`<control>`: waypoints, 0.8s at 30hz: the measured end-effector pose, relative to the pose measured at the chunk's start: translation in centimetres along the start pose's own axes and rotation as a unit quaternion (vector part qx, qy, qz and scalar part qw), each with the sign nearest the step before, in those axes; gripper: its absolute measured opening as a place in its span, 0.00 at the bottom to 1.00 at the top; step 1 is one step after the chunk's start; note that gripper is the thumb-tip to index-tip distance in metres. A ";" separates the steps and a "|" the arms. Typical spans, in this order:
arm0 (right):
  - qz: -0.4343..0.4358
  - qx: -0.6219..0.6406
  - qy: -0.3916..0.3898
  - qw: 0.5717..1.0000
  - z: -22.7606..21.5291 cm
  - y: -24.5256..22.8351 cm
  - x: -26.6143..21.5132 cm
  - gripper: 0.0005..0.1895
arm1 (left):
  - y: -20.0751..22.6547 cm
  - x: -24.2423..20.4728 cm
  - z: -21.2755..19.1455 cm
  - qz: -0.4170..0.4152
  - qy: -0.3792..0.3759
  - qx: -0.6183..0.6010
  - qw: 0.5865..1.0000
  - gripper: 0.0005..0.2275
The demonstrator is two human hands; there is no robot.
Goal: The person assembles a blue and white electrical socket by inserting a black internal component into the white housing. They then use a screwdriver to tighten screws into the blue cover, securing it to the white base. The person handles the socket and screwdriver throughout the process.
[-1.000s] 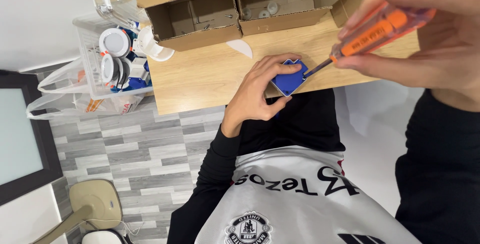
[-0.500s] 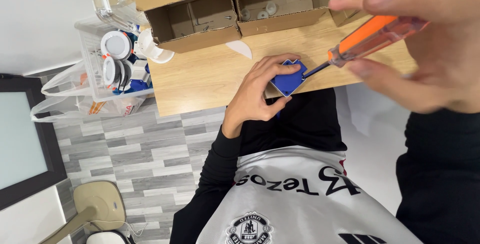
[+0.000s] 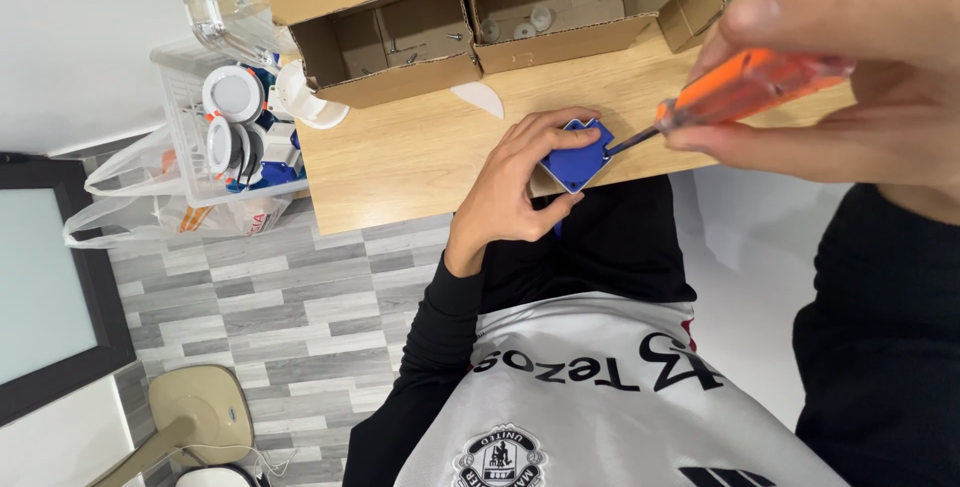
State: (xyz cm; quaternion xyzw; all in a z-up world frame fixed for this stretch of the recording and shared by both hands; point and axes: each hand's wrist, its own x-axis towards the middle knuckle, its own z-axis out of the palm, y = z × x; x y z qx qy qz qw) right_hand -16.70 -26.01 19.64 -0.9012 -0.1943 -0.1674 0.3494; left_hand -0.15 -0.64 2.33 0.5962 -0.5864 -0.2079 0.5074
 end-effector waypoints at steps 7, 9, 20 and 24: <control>0.054 -0.078 0.141 0.985 3.2 1.7 -1.6 0.47 | 0.0 0.0 0.0 -0.010 -0.002 0.000 1.000 0.27; 0.029 -0.126 0.152 0.980 3.0 1.2 -1.0 0.52 | 0.1 0.0 0.0 -0.013 -0.003 0.000 1.000 0.27; 0.092 0.132 -0.009 0.987 -0.3 -1.7 1.2 0.44 | 0.1 0.0 -0.1 -0.005 -0.002 0.000 1.000 0.26; 0.061 0.066 0.023 0.996 0.3 -0.8 1.0 0.47 | 0.0 0.0 0.0 0.000 -0.002 0.001 1.000 0.26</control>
